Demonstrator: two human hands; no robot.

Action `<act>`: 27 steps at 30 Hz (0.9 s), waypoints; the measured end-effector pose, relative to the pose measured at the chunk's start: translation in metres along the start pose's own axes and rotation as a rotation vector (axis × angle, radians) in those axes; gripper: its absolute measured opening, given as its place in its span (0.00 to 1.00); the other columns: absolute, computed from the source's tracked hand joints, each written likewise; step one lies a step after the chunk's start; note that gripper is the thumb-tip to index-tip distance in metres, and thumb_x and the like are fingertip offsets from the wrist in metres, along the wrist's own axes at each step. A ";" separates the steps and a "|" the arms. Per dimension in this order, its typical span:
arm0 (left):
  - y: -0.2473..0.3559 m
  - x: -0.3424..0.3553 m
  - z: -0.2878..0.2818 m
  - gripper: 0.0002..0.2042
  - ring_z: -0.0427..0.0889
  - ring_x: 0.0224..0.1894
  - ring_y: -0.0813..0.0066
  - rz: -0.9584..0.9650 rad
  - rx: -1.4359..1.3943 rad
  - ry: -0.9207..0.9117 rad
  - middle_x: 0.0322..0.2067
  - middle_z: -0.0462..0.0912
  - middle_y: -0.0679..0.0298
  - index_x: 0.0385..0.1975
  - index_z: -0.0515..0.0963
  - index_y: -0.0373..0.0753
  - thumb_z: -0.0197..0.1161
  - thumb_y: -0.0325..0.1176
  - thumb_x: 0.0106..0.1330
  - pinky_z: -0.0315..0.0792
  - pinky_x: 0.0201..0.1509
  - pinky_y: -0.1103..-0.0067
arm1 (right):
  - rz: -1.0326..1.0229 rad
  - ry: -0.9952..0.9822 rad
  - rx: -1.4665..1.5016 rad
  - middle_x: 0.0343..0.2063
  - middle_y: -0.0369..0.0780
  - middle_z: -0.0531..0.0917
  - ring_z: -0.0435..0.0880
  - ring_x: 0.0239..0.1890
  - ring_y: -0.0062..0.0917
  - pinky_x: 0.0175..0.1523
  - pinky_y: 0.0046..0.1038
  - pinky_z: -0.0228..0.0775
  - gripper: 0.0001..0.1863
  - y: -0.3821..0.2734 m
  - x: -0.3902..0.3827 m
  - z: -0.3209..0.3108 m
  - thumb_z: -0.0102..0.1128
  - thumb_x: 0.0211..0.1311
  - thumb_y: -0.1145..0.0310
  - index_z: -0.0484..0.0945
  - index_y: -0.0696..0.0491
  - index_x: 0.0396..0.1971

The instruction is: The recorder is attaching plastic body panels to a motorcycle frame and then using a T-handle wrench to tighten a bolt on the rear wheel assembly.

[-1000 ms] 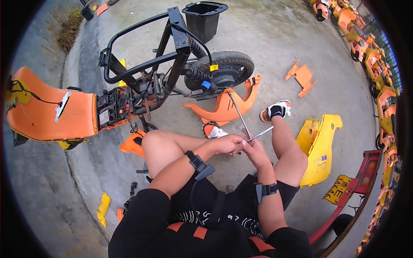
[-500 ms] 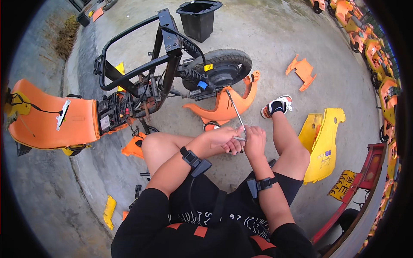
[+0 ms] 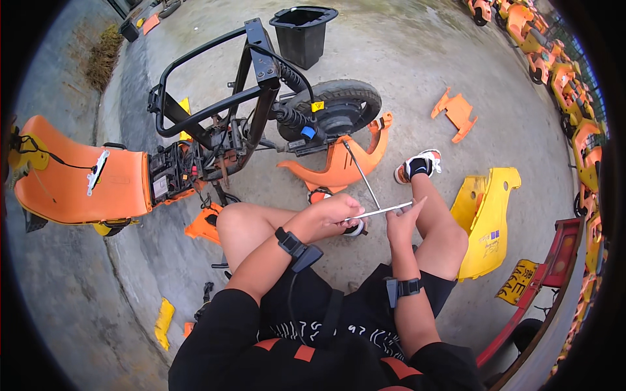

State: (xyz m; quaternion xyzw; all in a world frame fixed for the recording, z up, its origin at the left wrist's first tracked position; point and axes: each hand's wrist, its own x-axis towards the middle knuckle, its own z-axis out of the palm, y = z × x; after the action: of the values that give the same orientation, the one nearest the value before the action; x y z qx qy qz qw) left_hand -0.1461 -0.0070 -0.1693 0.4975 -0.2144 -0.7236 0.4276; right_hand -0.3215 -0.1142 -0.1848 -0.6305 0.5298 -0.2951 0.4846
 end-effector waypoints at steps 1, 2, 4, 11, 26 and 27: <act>0.000 -0.001 0.000 0.14 0.67 0.18 0.86 0.007 0.013 0.016 0.18 0.74 0.71 0.29 0.78 0.32 0.55 0.34 0.74 0.62 0.22 0.86 | 0.236 -0.091 0.257 0.65 0.54 0.63 0.72 0.63 0.40 0.69 0.43 0.63 0.48 0.001 -0.001 -0.005 0.67 0.56 0.77 0.45 0.61 0.71; -0.001 -0.002 0.000 0.14 0.67 0.18 0.86 0.010 0.022 0.023 0.18 0.74 0.71 0.28 0.77 0.33 0.54 0.34 0.74 0.62 0.22 0.85 | 0.324 -0.330 0.478 0.64 0.53 0.66 0.73 0.62 0.39 0.67 0.42 0.65 0.44 0.002 -0.003 -0.010 0.66 0.58 0.75 0.48 0.60 0.70; -0.005 -0.001 -0.001 0.14 0.67 0.18 0.84 0.040 0.147 0.032 0.18 0.73 0.71 0.26 0.76 0.35 0.54 0.34 0.75 0.62 0.23 0.84 | 0.609 -0.766 0.890 0.61 0.50 0.71 0.75 0.61 0.37 0.64 0.40 0.70 0.37 0.004 -0.006 -0.015 0.65 0.62 0.72 0.55 0.59 0.67; -0.030 0.014 0.005 0.13 0.76 0.27 0.83 0.029 0.289 0.064 0.25 0.80 0.67 0.34 0.78 0.35 0.51 0.36 0.76 0.69 0.31 0.82 | 0.617 -0.426 0.869 0.50 0.45 0.81 0.82 0.53 0.35 0.58 0.39 0.73 0.20 0.005 -0.002 0.034 0.53 0.74 0.63 0.71 0.59 0.58; 0.017 -0.014 0.017 0.28 0.77 0.18 0.80 -0.146 0.174 -0.034 0.21 0.80 0.66 0.31 0.78 0.33 0.43 0.54 0.77 0.65 0.18 0.88 | -0.727 -0.316 -0.641 0.45 0.46 0.85 0.83 0.53 0.37 0.59 0.38 0.71 0.32 0.010 -0.008 0.031 0.64 0.48 0.74 0.75 0.53 0.60; 0.015 -0.011 0.019 0.24 0.75 0.18 0.83 -0.121 0.208 -0.009 0.20 0.78 0.68 0.29 0.78 0.34 0.49 0.50 0.76 0.63 0.18 0.88 | -0.703 -0.345 -0.700 0.48 0.47 0.83 0.79 0.57 0.38 0.62 0.39 0.67 0.35 0.007 -0.006 0.031 0.64 0.47 0.75 0.72 0.54 0.62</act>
State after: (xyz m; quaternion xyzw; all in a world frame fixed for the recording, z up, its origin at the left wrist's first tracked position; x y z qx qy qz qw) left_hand -0.1556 -0.0080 -0.1448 0.5479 -0.2596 -0.7244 0.3283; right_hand -0.2988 -0.0988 -0.2011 -0.9337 0.2656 -0.1372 0.1969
